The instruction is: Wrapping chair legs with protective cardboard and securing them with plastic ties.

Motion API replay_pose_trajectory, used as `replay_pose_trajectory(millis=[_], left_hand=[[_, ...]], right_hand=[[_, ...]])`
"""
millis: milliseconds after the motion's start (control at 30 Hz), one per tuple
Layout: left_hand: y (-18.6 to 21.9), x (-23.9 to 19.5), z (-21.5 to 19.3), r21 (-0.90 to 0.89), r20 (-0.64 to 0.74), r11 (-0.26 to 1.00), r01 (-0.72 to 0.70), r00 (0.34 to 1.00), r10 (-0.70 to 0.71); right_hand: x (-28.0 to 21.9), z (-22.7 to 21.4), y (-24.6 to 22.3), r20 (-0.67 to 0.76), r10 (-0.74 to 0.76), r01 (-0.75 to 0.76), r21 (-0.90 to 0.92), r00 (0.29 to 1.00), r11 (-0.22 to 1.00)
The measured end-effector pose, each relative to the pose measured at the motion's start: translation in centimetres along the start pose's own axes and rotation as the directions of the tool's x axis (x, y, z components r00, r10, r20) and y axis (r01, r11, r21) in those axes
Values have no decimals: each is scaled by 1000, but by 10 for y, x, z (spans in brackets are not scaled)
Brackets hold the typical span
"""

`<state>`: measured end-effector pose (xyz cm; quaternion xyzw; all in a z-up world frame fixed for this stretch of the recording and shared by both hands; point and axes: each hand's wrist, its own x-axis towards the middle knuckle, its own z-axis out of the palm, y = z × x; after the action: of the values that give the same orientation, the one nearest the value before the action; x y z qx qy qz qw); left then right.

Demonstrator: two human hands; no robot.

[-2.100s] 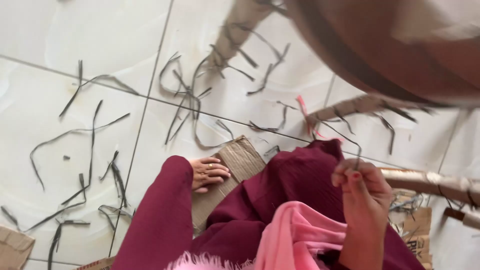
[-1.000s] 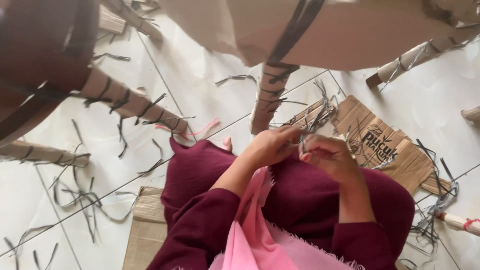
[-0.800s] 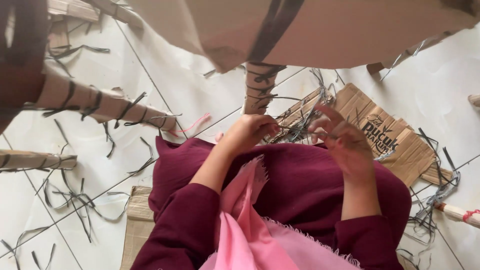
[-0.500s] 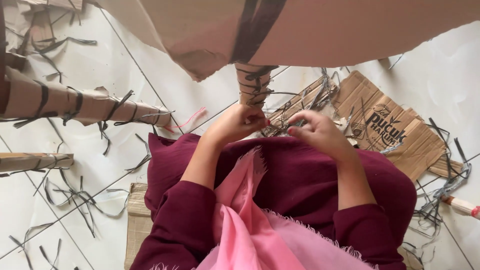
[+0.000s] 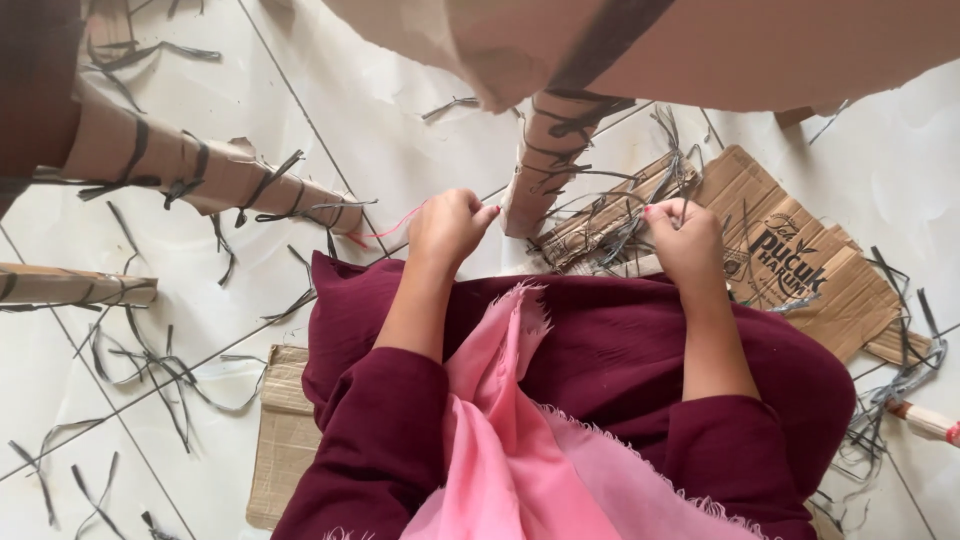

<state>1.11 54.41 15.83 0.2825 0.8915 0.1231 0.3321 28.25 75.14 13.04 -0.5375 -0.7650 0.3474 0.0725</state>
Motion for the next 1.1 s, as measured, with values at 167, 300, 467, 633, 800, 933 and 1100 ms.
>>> replay_pose_trajectory(millis=[167,300,467,633,800,933,1100], left_hand=[[6,5,-4,-172,-175,978,-120,980,89],[8,6,-14,-392,-384,842,-370,898,215],[26,5,-24,-390,-535,661,-641,742,404],[28,24,-10,-371,-418,681,-631,769,484],[19,62,30,-239,-110,877,-417,909,402],[19,60,24,-255,-110,938,-233,971,211],[24,28,-11,-419,-94,891,-175,984,149]], right_hand=[[-6,-3,-26,-179,-53,72,105,982,992],[-16,0,-64,-242,-125,178,214,962,960],[-14,20,-88,-218,-319,370,254,922,894],[-4,46,-90,-135,-427,446,349,894,824],[15,76,-57,-146,-397,422,252,906,871],[20,85,-51,-157,-385,414,277,910,867],[-5,67,-86,-153,-417,443,268,896,855]])
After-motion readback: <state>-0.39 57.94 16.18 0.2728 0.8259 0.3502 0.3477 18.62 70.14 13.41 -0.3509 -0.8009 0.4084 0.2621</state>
